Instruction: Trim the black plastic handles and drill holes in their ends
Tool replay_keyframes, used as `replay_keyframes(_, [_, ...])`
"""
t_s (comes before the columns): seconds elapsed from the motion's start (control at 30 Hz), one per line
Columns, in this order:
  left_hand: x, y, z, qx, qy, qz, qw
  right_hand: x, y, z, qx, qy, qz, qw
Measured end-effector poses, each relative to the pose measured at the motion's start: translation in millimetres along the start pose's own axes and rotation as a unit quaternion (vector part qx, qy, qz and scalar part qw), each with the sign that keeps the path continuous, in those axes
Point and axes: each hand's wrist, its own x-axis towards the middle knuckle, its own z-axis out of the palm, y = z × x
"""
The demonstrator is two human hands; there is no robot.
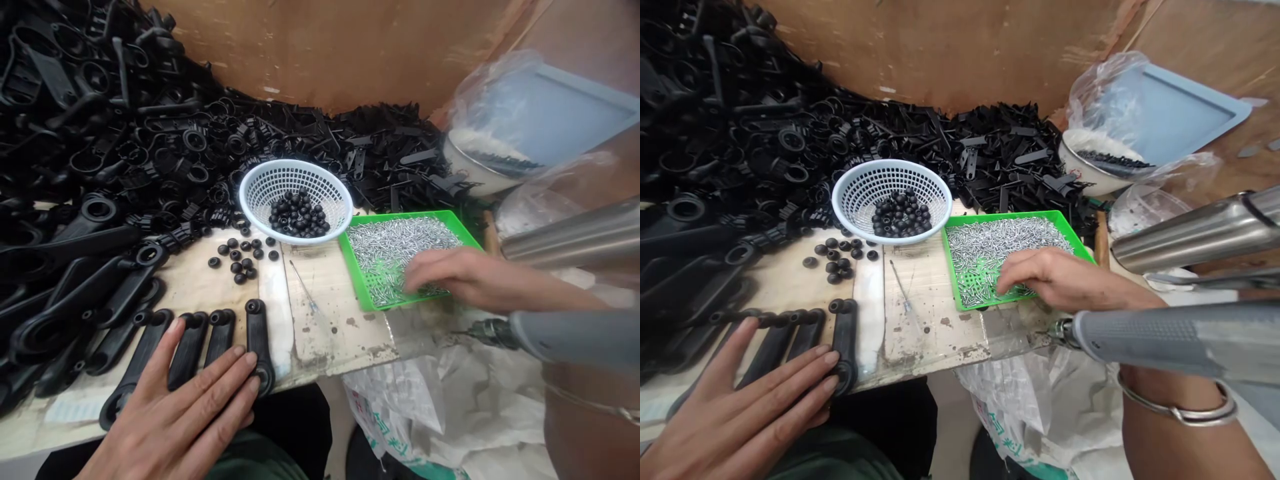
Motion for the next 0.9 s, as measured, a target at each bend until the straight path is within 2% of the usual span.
replay_keyframes(0.07, [1,0,-0.6,-0.001,0.002,0.002,1.0,12,-15,-1,0.063,-0.072,-0.025,0.995])
replay_keyframes(0.13, [2,0,-1.1,-0.004,0.004,0.004,1.0,26,-25,0,0.089,-0.081,-0.029,0.992])
replay_keyframes(0.2, [2,0,-1.0,-0.004,0.003,0.003,1.0,38,-28,3,0.08,-0.028,-0.032,0.996])
replay_keyframes(0.3, [1,-1,0.0,-0.004,0.005,0.0,1.0,48,-26,7,0.033,0.092,-0.022,0.995])
replay_keyframes(0.33, [0,-1,0.3,-0.004,0.006,-0.001,1.0,48,-26,8,0.026,0.111,-0.022,0.993])
replay_keyframes(0.37, [0,0,0.5,-0.003,0.007,-0.001,1.0,48,-26,9,0.027,0.108,-0.025,0.993])
replay_keyframes(0.5, [0,0,-0.5,0.002,0.0,0.002,1.0,33,-22,8,0.052,0.016,-0.035,0.998])
replay_keyframes(0.67, [0,-1,-1.2,0.005,-0.013,0.008,1.0,9,-12,2,-0.01,0.076,0.026,0.997])
replay_keyframes(0.83, [-3,0,0.6,0.006,-0.009,-0.003,1.0,11,-22,3,0.048,-0.025,-0.007,0.999])
replay_keyframes(0.9, [-2,0,0.1,-0.002,-0.011,-0.007,1.0,12,-18,4,0.026,-0.014,0.012,1.0])
